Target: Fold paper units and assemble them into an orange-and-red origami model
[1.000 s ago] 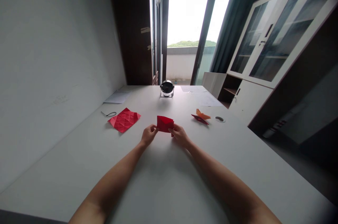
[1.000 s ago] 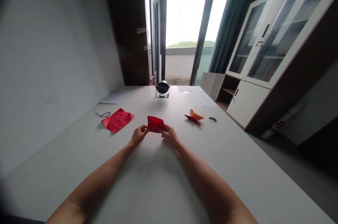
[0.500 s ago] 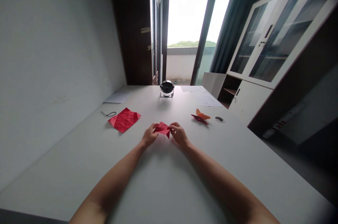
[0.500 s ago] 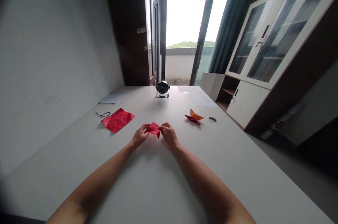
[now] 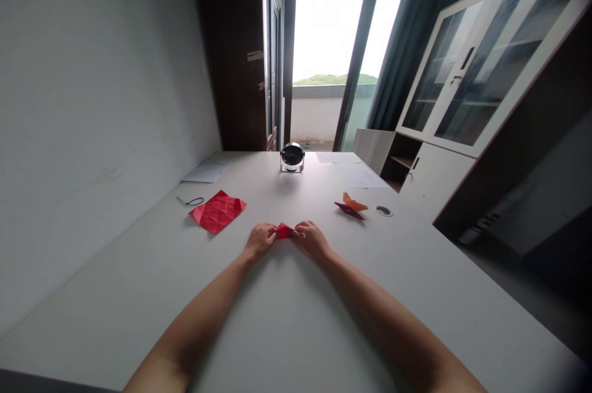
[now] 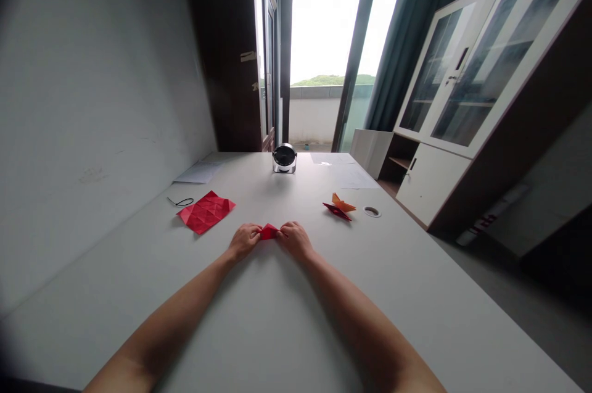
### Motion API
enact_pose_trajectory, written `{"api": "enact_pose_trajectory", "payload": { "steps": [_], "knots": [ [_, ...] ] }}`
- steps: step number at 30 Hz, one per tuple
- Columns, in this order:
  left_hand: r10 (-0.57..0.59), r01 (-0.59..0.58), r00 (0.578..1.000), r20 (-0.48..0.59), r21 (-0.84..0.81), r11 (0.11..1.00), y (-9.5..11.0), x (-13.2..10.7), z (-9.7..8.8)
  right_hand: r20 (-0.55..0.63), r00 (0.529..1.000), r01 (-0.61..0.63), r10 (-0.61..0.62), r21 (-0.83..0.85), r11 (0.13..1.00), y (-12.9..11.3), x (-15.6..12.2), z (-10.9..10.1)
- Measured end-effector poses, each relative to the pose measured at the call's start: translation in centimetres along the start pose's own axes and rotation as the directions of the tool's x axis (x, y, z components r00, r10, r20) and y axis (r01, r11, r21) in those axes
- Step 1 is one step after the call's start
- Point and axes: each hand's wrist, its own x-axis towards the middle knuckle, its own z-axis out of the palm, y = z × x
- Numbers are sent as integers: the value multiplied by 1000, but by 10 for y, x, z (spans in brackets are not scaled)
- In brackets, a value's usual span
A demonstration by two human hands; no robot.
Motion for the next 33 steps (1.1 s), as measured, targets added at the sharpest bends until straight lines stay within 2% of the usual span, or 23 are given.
{"api": "enact_pose_trajectory", "payload": {
  "steps": [6, 12, 15, 17, 20, 22, 28, 33],
  "knots": [
    [-10, 11, 1000, -9, 38, 999, 1, -1, 1, -18, 996, -92, 91, -45, 995, -3, 1, 2],
    [-37, 40, 999, -33, 71, 997, 4, -3, 3, -30, 987, -159, 156, -188, 969, -17, 2, 3],
    [18, -14, 999, -34, 96, 995, 5, -5, 4, -47, 983, -181, 175, -244, 953, -20, 2, 2],
    [88, -88, 996, -1, 105, 991, 6, -4, 7, -53, 981, -193, 185, -262, 946, -21, 2, 2],
    [161, -171, 981, 107, 92, 981, 5, -3, 10, -59, 978, -207, 199, -267, 941, -20, 1, 2],
    [159, -173, 976, 146, 90, 981, 4, -3, 12, -77, 975, -219, 206, -258, 941, -20, 1, 3],
    [140, -161, 976, 165, 125, 979, 3, -3, 11, -71, 980, -198, 186, -219, 955, -21, 0, 5],
    [116, -141, 978, 172, 140, 980, 4, -3, 11, -83, 969, -244, 231, -227, 943, -14, 0, 8]
  ]
}}
